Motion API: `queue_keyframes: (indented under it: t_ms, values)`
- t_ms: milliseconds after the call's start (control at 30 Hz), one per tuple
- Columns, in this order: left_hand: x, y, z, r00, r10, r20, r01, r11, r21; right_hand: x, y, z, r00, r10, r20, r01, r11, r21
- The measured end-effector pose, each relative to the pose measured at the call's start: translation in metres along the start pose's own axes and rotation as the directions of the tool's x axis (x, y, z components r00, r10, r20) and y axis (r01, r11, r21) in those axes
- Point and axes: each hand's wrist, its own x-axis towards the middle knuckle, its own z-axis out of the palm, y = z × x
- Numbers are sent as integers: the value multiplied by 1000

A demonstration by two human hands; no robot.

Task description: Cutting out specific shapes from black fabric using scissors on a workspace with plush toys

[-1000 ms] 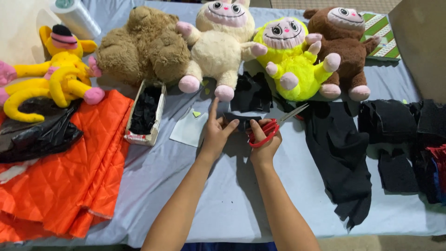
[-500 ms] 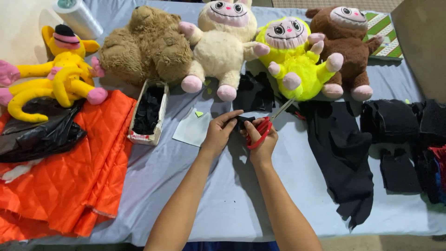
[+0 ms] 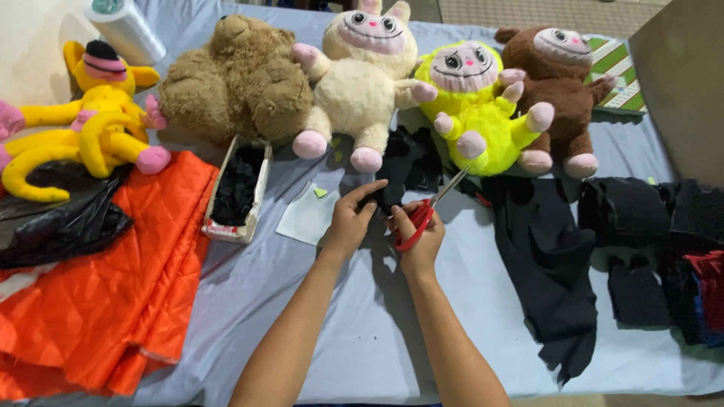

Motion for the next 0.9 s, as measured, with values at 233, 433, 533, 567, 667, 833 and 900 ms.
queue_keyframes:
  t_ms: [233,433,533,567,667,833,900]
  values:
    - [7,0,-2,1000,-31,0,31,997,-71,7,1,1,999,29,-17,-29,999,-16]
    - [10,-5,-5,998,64,8,-64,997,46,3,-7,3,999,9,-33,-10,999,-41]
    - [10,-8,-7,998,57,-23,-55,996,73,4,3,1,999,13,-42,-15,999,-46]
    - [11,-12,-8,997,72,-26,-71,997,32,3,4,0,999,8,-34,-10,999,-50]
    - [12,-14,-11,997,74,-28,-74,997,-34,2,-1,3,1000,-1,-15,0,998,-65]
    - [11,-5,-18,996,87,25,-86,994,-71,1,0,-3,1000,-19,-5,18,997,-77]
    - [11,0,-24,995,20,102,-14,999,-53,-1,-1,-3,1000,16,-7,-17,997,-73]
